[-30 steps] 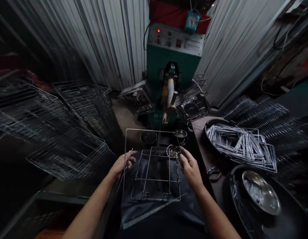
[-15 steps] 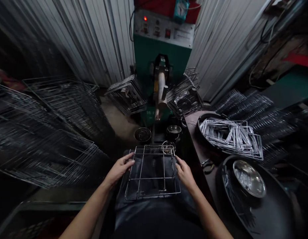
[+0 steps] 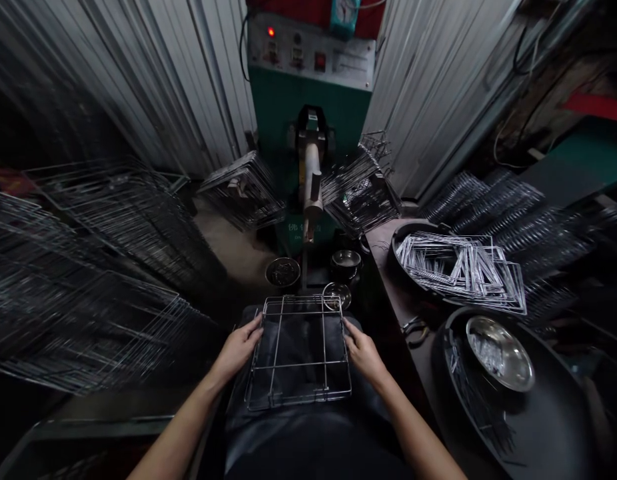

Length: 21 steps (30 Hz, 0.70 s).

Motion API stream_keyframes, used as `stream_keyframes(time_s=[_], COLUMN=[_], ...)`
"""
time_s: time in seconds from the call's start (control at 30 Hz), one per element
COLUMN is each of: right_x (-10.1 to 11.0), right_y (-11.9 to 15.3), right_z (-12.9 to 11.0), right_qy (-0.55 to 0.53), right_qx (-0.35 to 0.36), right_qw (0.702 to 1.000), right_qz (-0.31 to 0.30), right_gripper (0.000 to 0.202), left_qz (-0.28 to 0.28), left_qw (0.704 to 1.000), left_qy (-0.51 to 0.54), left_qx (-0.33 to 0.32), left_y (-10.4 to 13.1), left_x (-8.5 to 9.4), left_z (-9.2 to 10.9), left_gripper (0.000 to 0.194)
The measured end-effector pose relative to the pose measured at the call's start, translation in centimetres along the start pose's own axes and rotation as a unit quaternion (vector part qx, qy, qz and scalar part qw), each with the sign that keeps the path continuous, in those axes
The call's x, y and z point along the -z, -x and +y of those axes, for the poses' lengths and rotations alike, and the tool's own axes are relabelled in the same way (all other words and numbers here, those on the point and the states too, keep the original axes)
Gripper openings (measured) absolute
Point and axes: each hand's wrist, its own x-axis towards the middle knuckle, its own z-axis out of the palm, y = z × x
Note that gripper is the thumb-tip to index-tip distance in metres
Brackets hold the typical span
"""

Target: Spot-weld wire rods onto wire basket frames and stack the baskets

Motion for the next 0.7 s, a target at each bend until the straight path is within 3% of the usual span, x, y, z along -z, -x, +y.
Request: stream_keyframes(time_s=[0.17,0.53,0.63,0.7], right_x=[0.0,0.1,0.1,0.6], right_y=[0.0,1.0,1.1,1.4], right_z=[0.2,1.1,1.2,0.9], right_qy=[0.024,-0.054,-0.051,-0.039], right_qx=[0.000,-0.029,-0.036,-0.044], right_qw=[1.000,0.997,0.997,0.998], right_qz=[0.005,-0.037,-0.035,-0.016], right_gripper=[0.044,0.049,0.051,0.052], left_qz=[-0.005,-0.014,0.019,0.088], left_qw=[1.000,0.999,0.999,0.996], left_qy=[-0.007,0.037,0.033,0.022], left_qx=[0.008,0.021,0.015,0.009], left_y=[0.1,2.6,3.1,3.3], left_x=[-0.1,-0.2,0.5,2.2], left_z=[-0.7,-0.7,0.0,0.8], left_gripper=[0.066,0.075,0.085,0.091])
